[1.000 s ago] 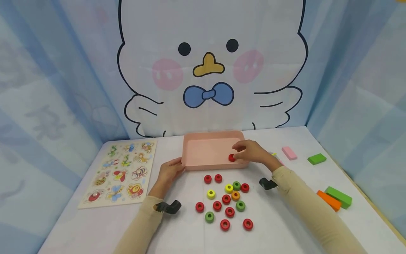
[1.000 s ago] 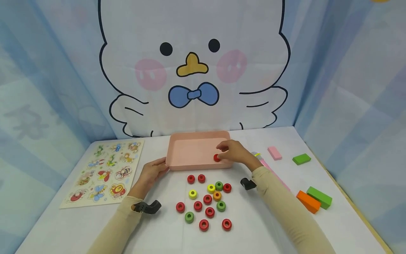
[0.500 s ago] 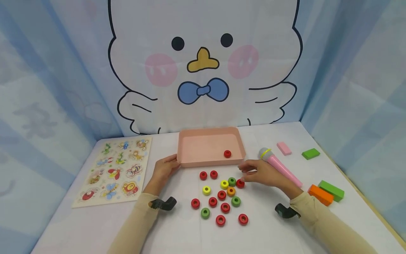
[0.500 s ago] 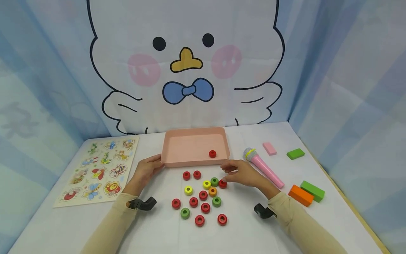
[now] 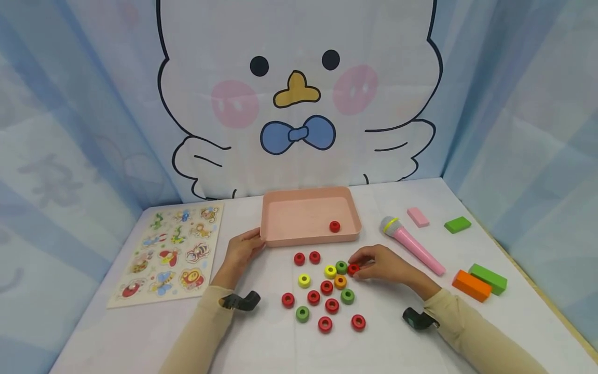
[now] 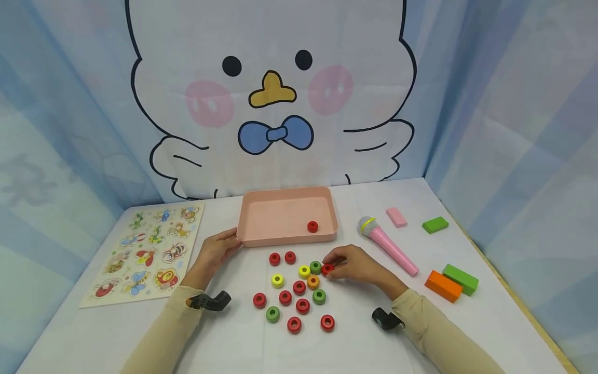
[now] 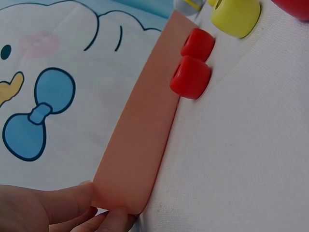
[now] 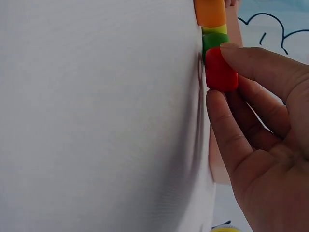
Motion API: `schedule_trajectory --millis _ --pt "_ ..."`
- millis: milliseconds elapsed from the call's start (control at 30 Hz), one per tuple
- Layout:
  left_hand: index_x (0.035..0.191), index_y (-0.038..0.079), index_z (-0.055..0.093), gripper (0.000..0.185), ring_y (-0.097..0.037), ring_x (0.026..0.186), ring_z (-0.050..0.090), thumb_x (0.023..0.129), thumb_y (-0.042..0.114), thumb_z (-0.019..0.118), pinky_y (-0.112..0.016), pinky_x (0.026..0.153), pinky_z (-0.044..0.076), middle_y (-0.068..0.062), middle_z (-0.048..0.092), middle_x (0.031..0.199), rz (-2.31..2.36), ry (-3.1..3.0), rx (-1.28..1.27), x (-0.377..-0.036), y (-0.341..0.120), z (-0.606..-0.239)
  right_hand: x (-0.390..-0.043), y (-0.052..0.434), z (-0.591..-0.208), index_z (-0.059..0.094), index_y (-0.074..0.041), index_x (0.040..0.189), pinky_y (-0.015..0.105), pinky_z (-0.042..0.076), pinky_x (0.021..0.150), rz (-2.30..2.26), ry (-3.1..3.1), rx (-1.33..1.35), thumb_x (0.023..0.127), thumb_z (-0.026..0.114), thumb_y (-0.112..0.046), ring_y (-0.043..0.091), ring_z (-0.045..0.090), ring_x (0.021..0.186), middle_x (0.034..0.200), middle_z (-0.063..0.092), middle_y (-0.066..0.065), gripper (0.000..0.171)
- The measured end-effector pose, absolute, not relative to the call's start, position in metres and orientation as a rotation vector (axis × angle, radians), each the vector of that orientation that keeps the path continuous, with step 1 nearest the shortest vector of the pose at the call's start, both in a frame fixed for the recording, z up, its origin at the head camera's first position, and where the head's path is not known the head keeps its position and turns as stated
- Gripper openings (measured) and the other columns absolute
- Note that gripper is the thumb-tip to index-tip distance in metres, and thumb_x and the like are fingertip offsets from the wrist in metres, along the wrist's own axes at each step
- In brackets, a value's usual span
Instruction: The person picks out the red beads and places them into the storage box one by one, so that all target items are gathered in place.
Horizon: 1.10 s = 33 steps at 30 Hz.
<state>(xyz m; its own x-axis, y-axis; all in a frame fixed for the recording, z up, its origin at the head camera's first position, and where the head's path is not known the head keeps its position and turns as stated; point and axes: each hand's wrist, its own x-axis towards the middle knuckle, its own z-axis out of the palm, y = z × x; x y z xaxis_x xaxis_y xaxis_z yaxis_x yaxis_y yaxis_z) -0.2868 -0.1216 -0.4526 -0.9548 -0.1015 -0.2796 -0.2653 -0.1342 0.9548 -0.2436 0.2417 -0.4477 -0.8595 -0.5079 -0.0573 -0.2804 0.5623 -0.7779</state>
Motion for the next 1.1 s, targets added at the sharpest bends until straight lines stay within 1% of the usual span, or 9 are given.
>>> schedule_trajectory --millis 200,367,500,633,767,933,1100 --pt "0.136 -0.004 0.055 0.046 -0.028 0.122 0.056 0.091 -0.009 0.061 -0.029 0.095 0.051 -0.021 0.055 0.136 2.226 2.009 -0.446 -0.291 -0.123 -0.452 -0.263 0.235 -0.424 0.07 -0.006 0.115 0.036 0.055 0.087 -1.176 2.575 -0.627 0.086 0.077 -0.016 0.022 0.061 0.1 0.107 0.067 0.001 0.031" --pt "0.135 -0.006 0.054 0.046 -0.03 0.121 0.056 0.09 -0.01 0.06 -0.03 0.095 0.051 -0.024 0.055 0.135 2.25 2.011 -0.433 -0.293 -0.122 -0.45 -0.297 0.221 -0.4 0.07 -0.005 0.119 0.039 0.053 0.092 -1.199 2.648 -0.625 0.087 0.076 -0.014 0.025 0.059 0.104 0.113 0.066 0.005 0.033" --pt "0.134 -0.007 0.055 0.045 -0.031 0.12 0.056 0.089 -0.011 0.06 -0.03 0.095 0.051 -0.026 0.055 0.134 2.255 2.007 -0.439 -0.292 -0.121 -0.452 -0.329 0.207 -0.391 0.07 -0.009 0.119 0.038 0.053 0.091 -1.197 2.689 -0.534 0.087 0.076 -0.017 0.025 0.058 0.103 0.114 0.065 0.006 0.034" --pt "0.134 -0.006 0.055 0.045 -0.032 0.121 0.055 0.09 -0.01 0.06 -0.031 0.096 0.05 -0.025 0.055 0.134 2.245 1.998 -0.45 -0.289 -0.119 -0.457 -0.359 0.197 -0.397 0.07 -0.011 0.12 0.037 0.052 0.093 -1.198 2.688 -0.45 0.087 0.077 -0.021 0.026 0.057 0.105 0.116 0.065 0.007 0.036" --pt "0.135 -0.007 0.054 0.044 -0.033 0.123 0.054 0.091 -0.008 0.059 -0.034 0.099 0.049 -0.025 0.053 0.136 2.227 2.019 -0.428 -0.285 -0.118 -0.46 -0.383 0.191 -0.408 0.069 -0.008 0.123 0.04 0.049 0.098 -1.204 2.65 -0.421 0.087 0.077 -0.019 0.027 0.056 0.11 0.118 0.065 0.008 0.039" --pt "0.134 -0.005 0.056 0.043 -0.032 0.123 0.055 0.091 -0.008 0.059 -0.035 0.1 0.048 -0.023 0.054 0.137 2.221 2.038 -0.438 -0.283 -0.119 -0.459 -0.401 0.187 -0.415 0.068 -0.005 0.123 0.041 0.047 0.1 -1.19 2.638 -0.397 0.086 0.077 -0.015 0.028 0.056 0.11 0.116 0.067 0.01 0.039" --pt "0.134 -0.005 0.056 0.043 -0.033 0.123 0.055 0.092 -0.007 0.06 -0.036 0.101 0.048 -0.024 0.054 0.136 2.228 2.03 -0.442 -0.282 -0.121 -0.459 -0.411 0.185 -0.423 0.07 -0.006 0.117 0.038 0.049 0.097 -1.16 2.619 -0.323 0.085 0.076 -0.012 0.028 0.056 0.105 0.112 0.067 0.009 0.033"
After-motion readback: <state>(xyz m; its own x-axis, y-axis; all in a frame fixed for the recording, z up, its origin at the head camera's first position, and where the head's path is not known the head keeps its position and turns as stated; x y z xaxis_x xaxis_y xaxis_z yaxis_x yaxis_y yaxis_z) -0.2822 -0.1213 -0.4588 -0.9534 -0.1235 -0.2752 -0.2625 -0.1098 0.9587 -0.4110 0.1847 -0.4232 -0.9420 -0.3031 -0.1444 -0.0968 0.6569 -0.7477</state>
